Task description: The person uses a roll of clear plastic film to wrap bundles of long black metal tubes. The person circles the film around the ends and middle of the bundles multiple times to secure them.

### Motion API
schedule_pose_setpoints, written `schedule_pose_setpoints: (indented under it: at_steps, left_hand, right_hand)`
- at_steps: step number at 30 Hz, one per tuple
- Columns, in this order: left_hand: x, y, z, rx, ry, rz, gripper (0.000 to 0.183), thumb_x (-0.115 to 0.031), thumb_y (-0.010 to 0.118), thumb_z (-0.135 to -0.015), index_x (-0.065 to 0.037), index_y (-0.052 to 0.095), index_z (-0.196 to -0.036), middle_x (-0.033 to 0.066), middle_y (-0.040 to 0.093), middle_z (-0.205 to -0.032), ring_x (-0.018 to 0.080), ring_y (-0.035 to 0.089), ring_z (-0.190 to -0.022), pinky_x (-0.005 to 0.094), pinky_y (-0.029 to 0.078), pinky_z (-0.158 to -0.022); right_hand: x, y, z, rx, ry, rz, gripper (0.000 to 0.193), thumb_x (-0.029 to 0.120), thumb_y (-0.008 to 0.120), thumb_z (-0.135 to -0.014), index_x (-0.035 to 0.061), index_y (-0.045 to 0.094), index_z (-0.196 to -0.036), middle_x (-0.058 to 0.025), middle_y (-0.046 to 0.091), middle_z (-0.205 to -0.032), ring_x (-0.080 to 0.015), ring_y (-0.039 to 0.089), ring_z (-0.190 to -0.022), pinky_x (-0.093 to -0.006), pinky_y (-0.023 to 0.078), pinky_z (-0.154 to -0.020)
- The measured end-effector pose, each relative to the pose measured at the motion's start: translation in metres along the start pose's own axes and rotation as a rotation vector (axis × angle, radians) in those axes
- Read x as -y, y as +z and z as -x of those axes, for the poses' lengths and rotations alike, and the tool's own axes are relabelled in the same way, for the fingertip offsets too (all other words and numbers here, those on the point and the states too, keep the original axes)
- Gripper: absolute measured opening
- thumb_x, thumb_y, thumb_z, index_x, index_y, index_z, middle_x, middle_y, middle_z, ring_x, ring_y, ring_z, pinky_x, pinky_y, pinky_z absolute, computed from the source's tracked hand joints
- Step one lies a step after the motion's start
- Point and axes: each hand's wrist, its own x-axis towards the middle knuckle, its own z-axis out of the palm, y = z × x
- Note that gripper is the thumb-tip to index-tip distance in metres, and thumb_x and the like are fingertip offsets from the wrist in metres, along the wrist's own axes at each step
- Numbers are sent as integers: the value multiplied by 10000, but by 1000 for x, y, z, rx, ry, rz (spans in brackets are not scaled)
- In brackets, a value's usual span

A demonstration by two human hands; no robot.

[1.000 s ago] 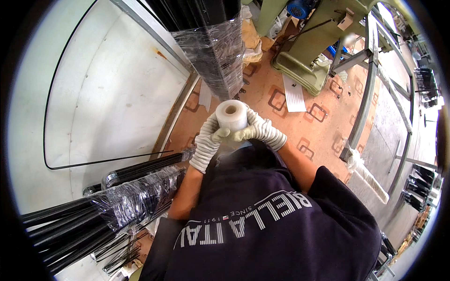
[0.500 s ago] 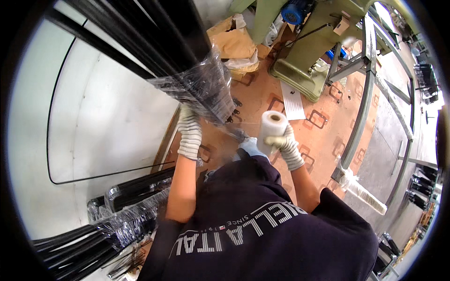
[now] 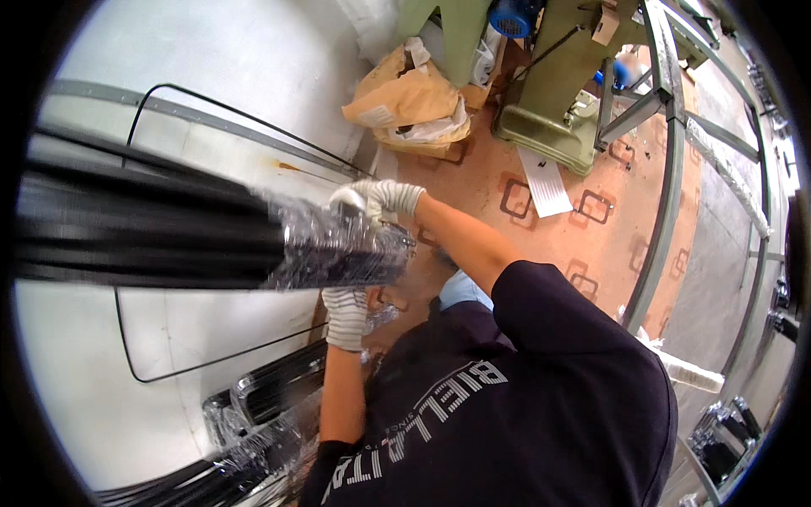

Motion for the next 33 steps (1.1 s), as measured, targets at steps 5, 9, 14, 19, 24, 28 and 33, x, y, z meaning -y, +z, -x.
schedule_pose_setpoints:
  at_steps: [5,9,14,19,24,28,33]
  left_hand:
    - [-21,31,10,-41,6,266,370,-272,442,-853,-39,455,-1141,87,472,-1169,213,467,-1020,335,358,-911]
    - [29,-18,-15,-30,223,-530,377,-285,398,-859,-50,442,-1150,93,443,-1190,230,433,-1060,349,313,-941]
    - [10,-5,-47,-30,91,-206,354,-260,404,-846,-42,455,-1120,110,473,-1129,248,458,-1010,361,344,-905]
    - [12,-5,-58,-81,52,-89,331,-235,410,-833,-34,468,-1089,126,503,-1067,267,484,-960,373,375,-869]
    - [16,-9,-18,-252,-84,153,309,-209,417,-820,-25,481,-1059,143,533,-1005,285,510,-910,385,406,-834]
    - [28,-14,21,-293,-37,27,305,-167,440,-787,-15,479,-1048,164,546,-970,307,523,-874,393,421,-815]
    - [33,-18,48,-89,457,-762,473,-47,495,-696,1,392,-1155,197,444,-1134,350,477,-974,391,406,-839]
  right_hand:
    - [-45,-5,-22,149,-51,-229,635,-103,647,-508,-55,444,-1108,-7,529,-744,-49,455,-463,-173,354,-319]
    - [15,45,12,-24,75,-426,674,-151,518,-509,-30,408,-1163,-38,544,-732,-71,481,-455,-179,350,-305]
    - [37,70,24,-50,22,-478,747,-33,497,-440,41,405,-1178,-121,538,-775,-208,565,-590,-279,448,-404]
    - [-6,45,13,-13,-85,-265,801,-128,454,-559,22,186,-1299,-76,549,-789,-81,437,-457,-192,347,-339]
    - [-9,49,25,64,-231,44,187,-38,522,-690,26,560,-862,-15,499,-681,-72,420,-472,-193,353,-398]
    - [22,63,41,-66,-89,-51,67,35,517,-720,52,556,-669,8,516,-578,-80,500,-518,-203,415,-457]
    - [-2,40,43,-135,-81,-1,95,20,473,-764,40,566,-769,-9,550,-664,-86,516,-558,-227,434,-496]
